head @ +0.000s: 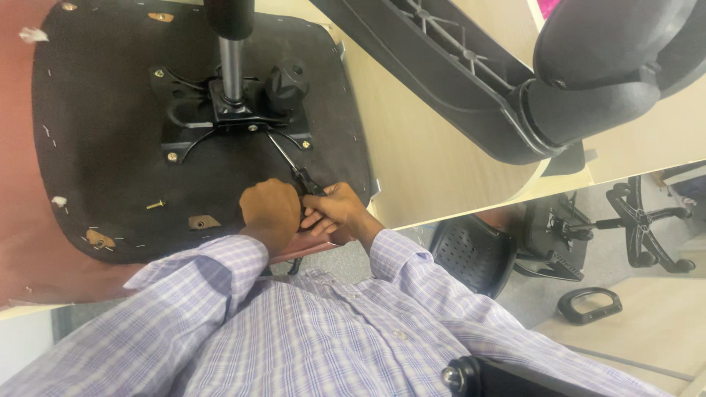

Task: The person uses a screwdriver to remove screws from the underside of an office chair base. They unscrew multiple fasteners one by one and place them on the chair base while working in a room with other chairs nearby.

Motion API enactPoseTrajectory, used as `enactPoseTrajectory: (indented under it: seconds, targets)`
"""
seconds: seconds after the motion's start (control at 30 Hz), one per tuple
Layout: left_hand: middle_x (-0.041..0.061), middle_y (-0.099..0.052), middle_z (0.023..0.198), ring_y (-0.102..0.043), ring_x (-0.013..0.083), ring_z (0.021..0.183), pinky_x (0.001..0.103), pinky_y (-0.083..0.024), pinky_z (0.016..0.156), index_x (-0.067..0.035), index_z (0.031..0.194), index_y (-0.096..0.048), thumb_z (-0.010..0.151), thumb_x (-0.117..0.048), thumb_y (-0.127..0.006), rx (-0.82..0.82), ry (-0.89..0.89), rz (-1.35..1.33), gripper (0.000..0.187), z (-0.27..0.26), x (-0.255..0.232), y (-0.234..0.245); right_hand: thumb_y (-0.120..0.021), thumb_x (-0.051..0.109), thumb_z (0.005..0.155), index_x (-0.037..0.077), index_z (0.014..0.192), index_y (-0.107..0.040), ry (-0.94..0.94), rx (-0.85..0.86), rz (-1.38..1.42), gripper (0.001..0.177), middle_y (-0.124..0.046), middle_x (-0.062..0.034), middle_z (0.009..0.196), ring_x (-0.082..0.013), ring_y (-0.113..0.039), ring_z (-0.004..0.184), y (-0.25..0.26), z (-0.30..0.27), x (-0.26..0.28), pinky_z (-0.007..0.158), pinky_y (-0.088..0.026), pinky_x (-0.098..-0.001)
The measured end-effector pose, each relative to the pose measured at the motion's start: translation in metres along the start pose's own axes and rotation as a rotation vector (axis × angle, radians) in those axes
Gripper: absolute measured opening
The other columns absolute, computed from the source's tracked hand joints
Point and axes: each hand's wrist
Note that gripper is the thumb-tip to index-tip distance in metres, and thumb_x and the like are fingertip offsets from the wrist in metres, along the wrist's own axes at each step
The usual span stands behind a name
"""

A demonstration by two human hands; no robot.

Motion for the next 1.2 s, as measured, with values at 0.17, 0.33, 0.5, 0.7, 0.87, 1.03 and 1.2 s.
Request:
enactPoseTrajectory:
  seconds: [0.17, 0.33, 0.5, 0.7, 0.87, 1.03, 1.2]
  targets:
    - [0.009, -0.073, 0.079, -0.075, 0.0269, 0.073, 0.038, -0.057, 0.059, -0.012, 0.08, -0.078, 0.104, -0.038, -0.057, -0.052, -0.073, 0.012, 0.041, -0.022, 0.018, 0.029, -0.071, 0.024, 0.088, 0.0, 0.083, -0.07, 0.021, -0.009, -0.02, 0.025, -0.078, -0.0141, 0.075, -0.0209, -0.073, 0.054, 0.0, -0.002, -0.001, 0.044, -0.053, -0.027]
    - [0.014, -0.072, 0.085, -0.074, 0.0336, 0.076, 0.043, -0.059, 0.061, -0.005, 0.102, -0.069, 0.093, -0.029, -0.065, -0.126, -0.293, -0.179, 0.025, -0.031, 0.036, 0.045, -0.073, 0.02, 0.087, -0.003, 0.082, -0.07, 0.037, -0.009, -0.001, 0.023, -0.078, -0.0156, 0.075, -0.0207, -0.073, 0.052, -0.004, -0.007, 0.003, 0.041, -0.05, -0.0258]
    - [0.013, -0.07, 0.097, -0.072, 0.0329, 0.091, 0.042, -0.059, 0.072, -0.006, 0.096, -0.067, 0.082, -0.006, -0.068, -0.205, -0.505, -0.228, 0.014, -0.034, 0.044, 0.03, -0.071, 0.019, 0.088, 0.0, 0.082, -0.068, 0.029, -0.054, -0.004, 0.021, -0.077, -0.0159, 0.074, -0.0214, -0.073, 0.052, -0.007, -0.009, 0.003, 0.039, -0.048, -0.0256]
    - [0.013, -0.072, 0.089, -0.074, 0.0313, 0.079, 0.04, -0.06, 0.063, -0.003, 0.099, -0.064, 0.092, -0.024, -0.068, -0.107, -0.421, -0.119, 0.022, -0.025, 0.044, 0.018, -0.072, 0.022, 0.089, 0.001, 0.08, -0.068, 0.033, -0.071, -0.03, 0.023, -0.077, -0.0148, 0.073, -0.0206, -0.073, 0.053, -0.008, -0.008, 0.003, 0.039, -0.047, -0.025]
    - [0.008, -0.074, 0.083, -0.075, 0.0261, 0.077, 0.037, -0.059, 0.064, -0.011, 0.092, -0.07, 0.105, -0.032, -0.057, -0.051, -0.396, 0.081, 0.028, -0.019, 0.038, 0.021, -0.074, 0.024, 0.088, 0.001, 0.077, -0.068, 0.034, -0.088, -0.014, 0.026, -0.077, -0.0149, 0.072, -0.0211, -0.073, 0.053, -0.009, -0.01, 0.001, 0.039, -0.047, -0.0252]
    - [0.01, -0.072, 0.086, -0.073, 0.0295, 0.079, 0.041, -0.059, 0.067, -0.01, 0.102, -0.069, 0.104, -0.041, -0.056, -0.057, -0.404, -0.03, 0.033, -0.025, 0.048, 0.029, -0.075, 0.027, 0.088, 0.002, 0.077, -0.068, 0.038, -0.104, -0.031, 0.028, -0.077, -0.0135, 0.072, -0.0193, -0.073, 0.052, -0.01, -0.01, 0.0, 0.04, -0.047, -0.0243]
    - [0.014, -0.069, 0.096, -0.071, 0.0353, 0.083, 0.046, -0.057, 0.069, -0.009, 0.103, -0.069, 0.084, -0.021, -0.061, -0.142, -0.584, -0.344, 0.024, -0.036, 0.056, 0.037, -0.073, 0.023, 0.087, 0.002, 0.077, -0.07, 0.047, -0.109, -0.037, 0.024, -0.078, -0.0136, 0.072, -0.0196, -0.073, 0.052, -0.011, -0.011, 0.002, 0.041, -0.049, -0.0241]
Point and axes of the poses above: each hand's wrist, its own z-axis towards the middle knuckle, its own y-axis out of the back of the hand, x = y × z
